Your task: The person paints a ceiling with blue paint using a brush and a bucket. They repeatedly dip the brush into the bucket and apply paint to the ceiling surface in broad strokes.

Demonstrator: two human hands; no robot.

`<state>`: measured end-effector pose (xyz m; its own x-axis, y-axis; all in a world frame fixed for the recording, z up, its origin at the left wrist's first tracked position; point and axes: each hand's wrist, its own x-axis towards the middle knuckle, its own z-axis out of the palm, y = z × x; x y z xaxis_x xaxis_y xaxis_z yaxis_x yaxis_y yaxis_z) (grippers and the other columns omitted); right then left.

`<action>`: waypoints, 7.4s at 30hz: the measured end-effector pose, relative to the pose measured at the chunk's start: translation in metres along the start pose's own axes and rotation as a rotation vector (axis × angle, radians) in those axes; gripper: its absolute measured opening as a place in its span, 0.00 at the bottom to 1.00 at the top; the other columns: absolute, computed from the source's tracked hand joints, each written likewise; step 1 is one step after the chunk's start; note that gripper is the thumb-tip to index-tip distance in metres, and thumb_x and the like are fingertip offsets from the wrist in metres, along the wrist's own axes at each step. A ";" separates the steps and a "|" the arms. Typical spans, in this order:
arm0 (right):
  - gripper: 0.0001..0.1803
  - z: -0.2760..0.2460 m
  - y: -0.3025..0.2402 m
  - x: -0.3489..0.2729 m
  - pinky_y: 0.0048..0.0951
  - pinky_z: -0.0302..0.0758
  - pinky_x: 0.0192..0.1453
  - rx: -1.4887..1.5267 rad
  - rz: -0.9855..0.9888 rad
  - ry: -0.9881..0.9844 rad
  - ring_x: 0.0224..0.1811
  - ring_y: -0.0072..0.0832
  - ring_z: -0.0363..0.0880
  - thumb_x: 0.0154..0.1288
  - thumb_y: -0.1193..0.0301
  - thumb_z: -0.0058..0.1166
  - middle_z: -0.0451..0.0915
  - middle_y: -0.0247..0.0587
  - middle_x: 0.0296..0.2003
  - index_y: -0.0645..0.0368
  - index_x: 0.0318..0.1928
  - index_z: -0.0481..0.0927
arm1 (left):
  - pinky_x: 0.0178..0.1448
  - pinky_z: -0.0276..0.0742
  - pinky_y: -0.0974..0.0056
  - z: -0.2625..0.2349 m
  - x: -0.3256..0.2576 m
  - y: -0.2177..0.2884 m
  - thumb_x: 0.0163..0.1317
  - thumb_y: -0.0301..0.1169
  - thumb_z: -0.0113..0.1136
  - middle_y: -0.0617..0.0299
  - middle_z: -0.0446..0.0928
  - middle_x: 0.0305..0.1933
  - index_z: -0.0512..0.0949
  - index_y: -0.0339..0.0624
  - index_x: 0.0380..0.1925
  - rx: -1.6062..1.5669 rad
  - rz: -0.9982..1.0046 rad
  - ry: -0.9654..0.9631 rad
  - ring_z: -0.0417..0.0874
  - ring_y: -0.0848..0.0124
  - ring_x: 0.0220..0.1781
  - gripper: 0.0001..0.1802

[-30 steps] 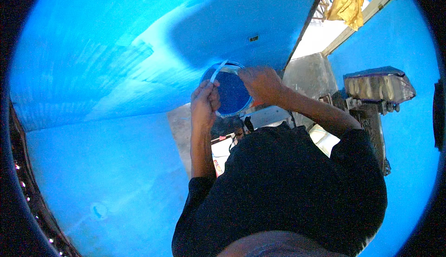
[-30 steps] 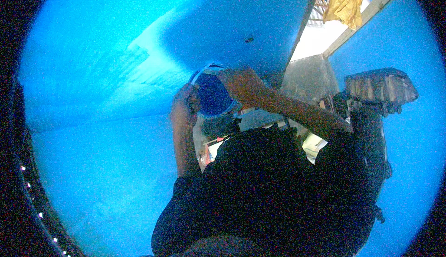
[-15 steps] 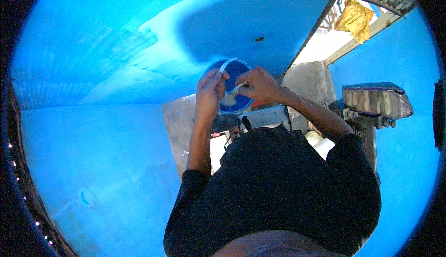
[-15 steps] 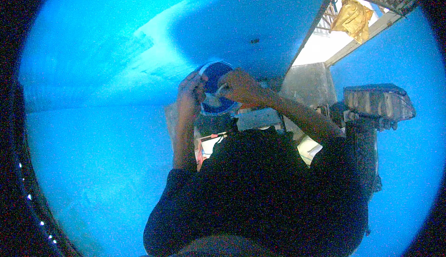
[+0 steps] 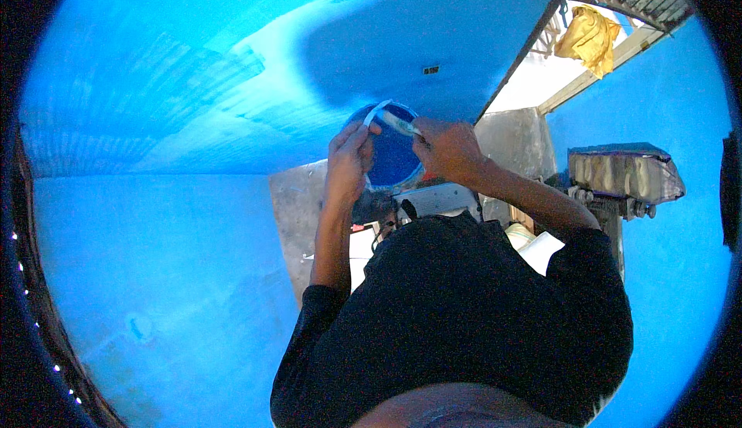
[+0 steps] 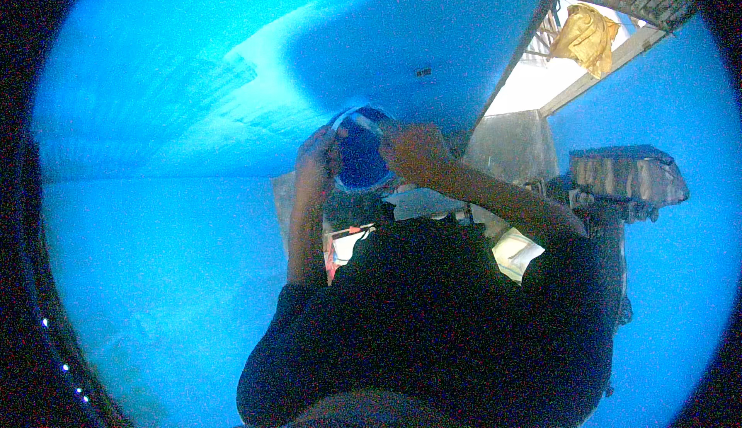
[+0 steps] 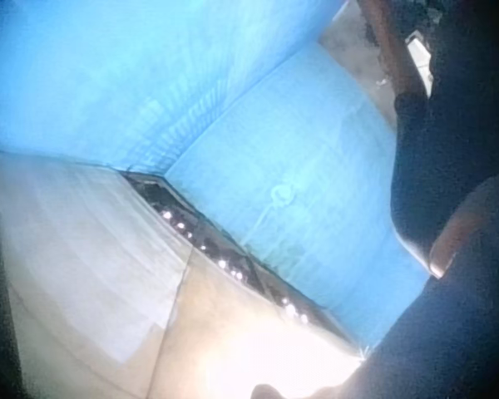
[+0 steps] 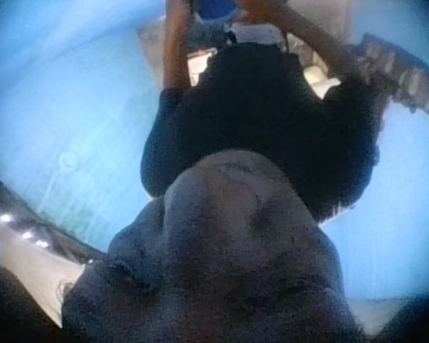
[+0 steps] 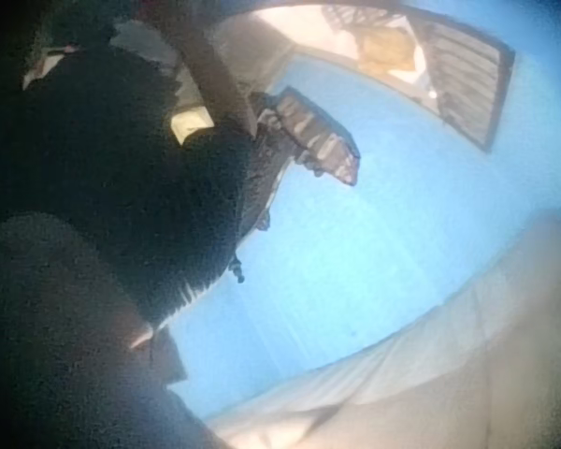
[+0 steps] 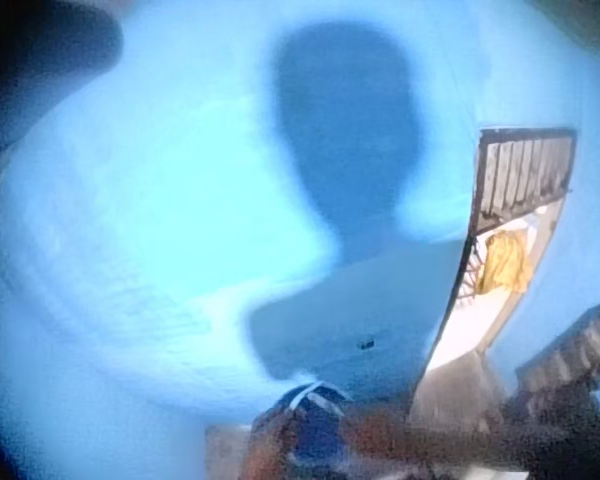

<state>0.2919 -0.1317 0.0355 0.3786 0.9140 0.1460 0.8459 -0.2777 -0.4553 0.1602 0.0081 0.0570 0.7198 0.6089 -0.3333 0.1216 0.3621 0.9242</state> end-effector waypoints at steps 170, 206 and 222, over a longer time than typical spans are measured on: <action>0.11 0.087 0.213 0.187 0.40 0.76 0.42 0.249 0.317 0.948 0.39 0.47 0.80 0.60 0.75 0.50 0.81 0.48 0.39 0.57 0.44 0.78 | 0.16 0.45 0.74 -0.064 -0.038 -0.020 0.64 0.31 0.46 0.74 0.55 0.14 0.71 0.41 0.29 -0.126 0.010 0.430 0.52 0.83 0.13 0.08; 0.09 0.008 0.291 0.103 0.38 0.76 0.32 -0.033 0.534 1.252 0.28 0.41 0.81 0.58 0.78 0.49 0.81 0.48 0.31 0.58 0.40 0.77 | 0.16 0.48 0.74 -0.077 -0.045 -0.025 0.64 0.31 0.47 0.74 0.59 0.14 0.74 0.40 0.30 -0.114 0.064 0.482 0.55 0.83 0.13 0.08; 0.08 -0.090 0.013 0.022 0.20 0.70 0.22 0.484 -0.147 0.058 0.21 0.20 0.78 0.55 0.76 0.57 0.80 0.37 0.24 0.62 0.37 0.80 | 0.23 0.63 0.65 -0.062 -0.032 0.036 0.58 0.28 0.57 0.58 0.76 0.25 0.80 0.42 0.34 0.645 0.252 0.174 0.70 0.72 0.20 0.06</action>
<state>0.3451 -0.1418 0.1115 0.3001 0.9115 0.2812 0.6260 0.0342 -0.7790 0.0991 0.0453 0.0896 0.6660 0.7426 -0.0707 0.3851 -0.2611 0.8852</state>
